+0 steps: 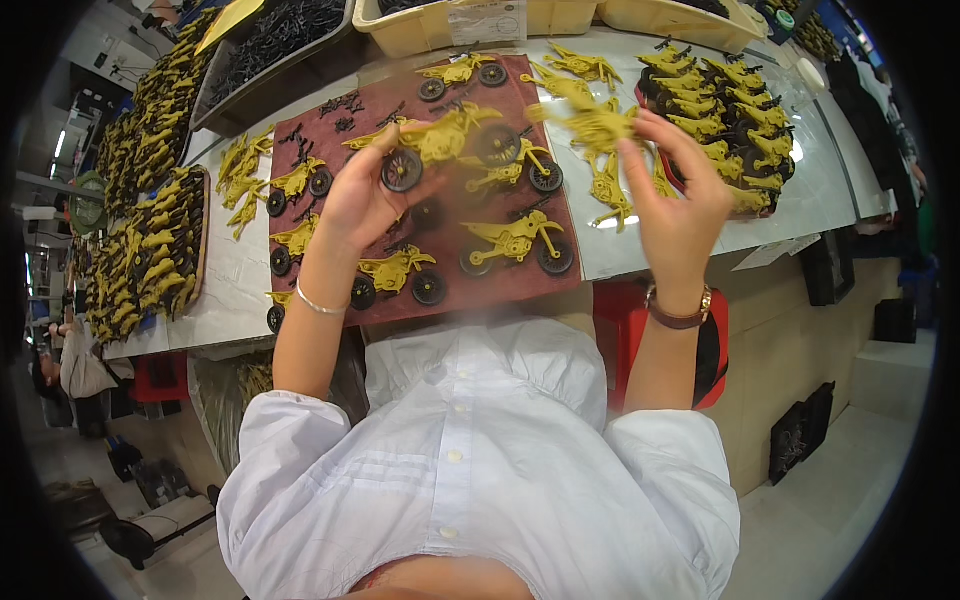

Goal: The person assembles toy motorcycles by hand, attaching toy wheels and toy handlebars to toy motorcycle bodies.

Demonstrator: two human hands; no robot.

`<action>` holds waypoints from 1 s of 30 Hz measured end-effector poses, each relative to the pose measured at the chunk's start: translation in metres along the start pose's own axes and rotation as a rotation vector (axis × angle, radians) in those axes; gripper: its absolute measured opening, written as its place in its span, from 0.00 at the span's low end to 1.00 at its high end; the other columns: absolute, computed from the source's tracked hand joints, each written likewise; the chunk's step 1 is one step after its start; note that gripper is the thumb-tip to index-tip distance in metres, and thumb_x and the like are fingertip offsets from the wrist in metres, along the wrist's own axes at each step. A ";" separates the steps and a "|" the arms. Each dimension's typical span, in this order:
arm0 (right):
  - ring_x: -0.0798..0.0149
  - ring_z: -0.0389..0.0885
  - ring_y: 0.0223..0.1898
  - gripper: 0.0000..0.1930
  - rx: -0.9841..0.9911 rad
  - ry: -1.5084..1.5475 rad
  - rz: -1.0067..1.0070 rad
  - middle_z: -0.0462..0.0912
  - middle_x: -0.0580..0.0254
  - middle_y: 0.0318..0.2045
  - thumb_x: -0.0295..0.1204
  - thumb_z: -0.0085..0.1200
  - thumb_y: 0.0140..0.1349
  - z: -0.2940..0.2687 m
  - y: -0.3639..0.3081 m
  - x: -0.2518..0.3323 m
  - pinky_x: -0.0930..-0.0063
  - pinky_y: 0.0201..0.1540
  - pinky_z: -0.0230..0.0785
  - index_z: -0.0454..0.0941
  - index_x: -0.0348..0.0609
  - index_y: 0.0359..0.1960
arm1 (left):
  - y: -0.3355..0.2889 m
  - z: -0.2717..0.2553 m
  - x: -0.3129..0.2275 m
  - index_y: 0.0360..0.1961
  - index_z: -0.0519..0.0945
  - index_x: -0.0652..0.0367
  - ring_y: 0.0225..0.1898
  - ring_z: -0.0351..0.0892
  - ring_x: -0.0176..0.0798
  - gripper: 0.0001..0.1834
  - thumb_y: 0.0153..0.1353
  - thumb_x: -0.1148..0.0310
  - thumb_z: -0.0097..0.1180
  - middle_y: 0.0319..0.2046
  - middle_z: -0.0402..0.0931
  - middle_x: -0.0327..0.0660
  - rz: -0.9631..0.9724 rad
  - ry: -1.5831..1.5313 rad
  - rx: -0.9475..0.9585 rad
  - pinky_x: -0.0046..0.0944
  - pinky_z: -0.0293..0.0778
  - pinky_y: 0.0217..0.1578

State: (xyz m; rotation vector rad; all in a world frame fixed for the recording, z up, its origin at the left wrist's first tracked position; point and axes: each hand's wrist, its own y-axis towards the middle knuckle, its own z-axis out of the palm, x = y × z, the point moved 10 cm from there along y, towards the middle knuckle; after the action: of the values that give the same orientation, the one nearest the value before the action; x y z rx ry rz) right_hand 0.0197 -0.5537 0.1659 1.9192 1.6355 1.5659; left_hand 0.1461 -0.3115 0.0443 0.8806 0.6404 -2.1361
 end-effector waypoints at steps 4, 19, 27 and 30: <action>0.56 0.80 0.41 0.10 0.282 0.284 -0.238 0.82 0.56 0.40 0.23 0.61 0.50 0.046 -0.014 0.063 0.68 0.46 0.69 0.80 0.39 0.36 | -0.035 0.017 0.020 0.56 0.68 0.61 0.50 0.75 0.41 0.23 0.70 0.55 0.33 0.52 0.73 0.45 -0.023 0.052 0.010 0.44 0.75 0.48; 0.58 0.77 0.41 0.12 0.546 0.283 -0.332 0.82 0.61 0.42 0.22 0.60 0.49 0.088 -0.054 0.085 0.69 0.44 0.65 0.80 0.43 0.37 | -0.065 0.016 0.043 0.54 0.67 0.66 0.50 0.74 0.43 0.27 0.71 0.53 0.27 0.50 0.72 0.48 0.057 -0.250 -0.001 0.47 0.72 0.51; 0.57 0.77 0.40 0.12 0.553 0.249 -0.371 0.82 0.61 0.42 0.22 0.60 0.48 0.088 -0.063 0.090 0.68 0.44 0.65 0.80 0.42 0.37 | -0.070 0.010 0.038 0.45 0.74 0.64 0.43 0.74 0.27 0.14 0.64 0.65 0.52 0.42 0.76 0.38 0.175 0.043 -0.127 0.29 0.72 0.44; 0.58 0.77 0.40 0.13 0.556 0.260 -0.389 0.81 0.59 0.42 0.22 0.61 0.48 0.090 -0.062 0.090 0.69 0.44 0.66 0.79 0.41 0.38 | -0.069 0.007 0.038 0.45 0.74 0.64 0.43 0.74 0.27 0.13 0.65 0.66 0.51 0.42 0.76 0.39 0.204 0.095 -0.128 0.29 0.72 0.44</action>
State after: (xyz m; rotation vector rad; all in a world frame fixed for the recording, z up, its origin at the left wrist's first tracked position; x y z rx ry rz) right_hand 0.0367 -0.4167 0.1363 1.4894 2.5864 1.3352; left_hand 0.0709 -0.2899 0.0313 0.9394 0.6959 -1.8602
